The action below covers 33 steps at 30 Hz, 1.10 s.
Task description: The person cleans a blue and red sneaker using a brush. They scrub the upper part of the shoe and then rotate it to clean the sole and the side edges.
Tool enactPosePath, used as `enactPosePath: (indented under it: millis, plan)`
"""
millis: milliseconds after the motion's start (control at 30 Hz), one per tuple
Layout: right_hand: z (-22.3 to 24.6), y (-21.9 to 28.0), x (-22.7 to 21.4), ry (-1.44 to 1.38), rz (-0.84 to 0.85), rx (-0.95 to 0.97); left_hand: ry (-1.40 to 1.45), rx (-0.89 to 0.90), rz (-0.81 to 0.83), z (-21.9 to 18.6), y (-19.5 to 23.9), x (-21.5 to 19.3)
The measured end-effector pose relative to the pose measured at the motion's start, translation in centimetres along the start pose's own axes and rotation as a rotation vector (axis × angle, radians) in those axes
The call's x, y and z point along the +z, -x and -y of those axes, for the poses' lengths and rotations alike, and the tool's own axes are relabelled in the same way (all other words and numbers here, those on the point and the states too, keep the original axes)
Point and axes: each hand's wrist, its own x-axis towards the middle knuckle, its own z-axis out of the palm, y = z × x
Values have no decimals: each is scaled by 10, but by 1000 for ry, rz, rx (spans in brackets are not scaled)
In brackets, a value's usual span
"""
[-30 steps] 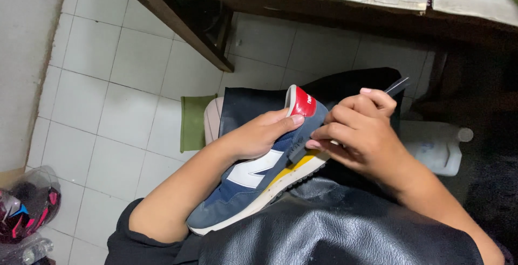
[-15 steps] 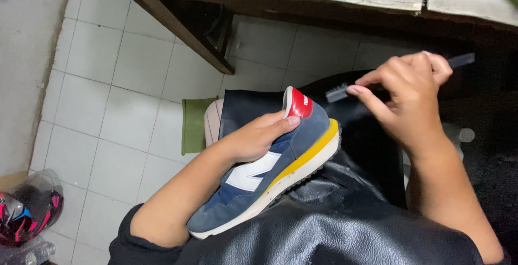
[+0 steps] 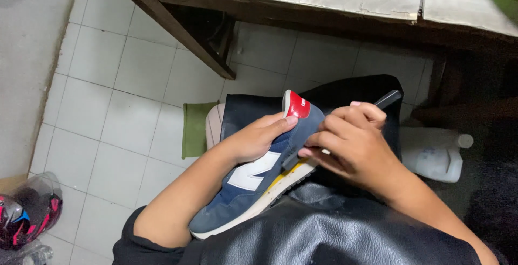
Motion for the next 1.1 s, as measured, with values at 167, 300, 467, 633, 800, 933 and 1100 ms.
enactPosePath:
  millis: [167, 300, 467, 633, 800, 933, 1100]
  plan:
    - [-48, 14, -15, 159, -7, 198, 1, -50, -45, 6, 3, -1]
    - [9, -11, -3, -5, -41, -120, 31, 6, -40, 17, -5, -8]
    - [-43, 2, -14, 116, 37, -57, 12, -46, -64, 4, 4, -2]
    - [-21, 6, -13, 311, -8, 135, 54, -33, -25, 7, 3, 1]
    - [-54, 11, -14, 133, 119, 152, -15, -4, -27, 8, 1, -2]
    - [-58, 21, -17, 177, 63, 345, 30, -81, 1, -3, 6, 3]
    - [-56, 19, -5, 14, 41, 262, -345, 7, -37, -9, 8, -1]
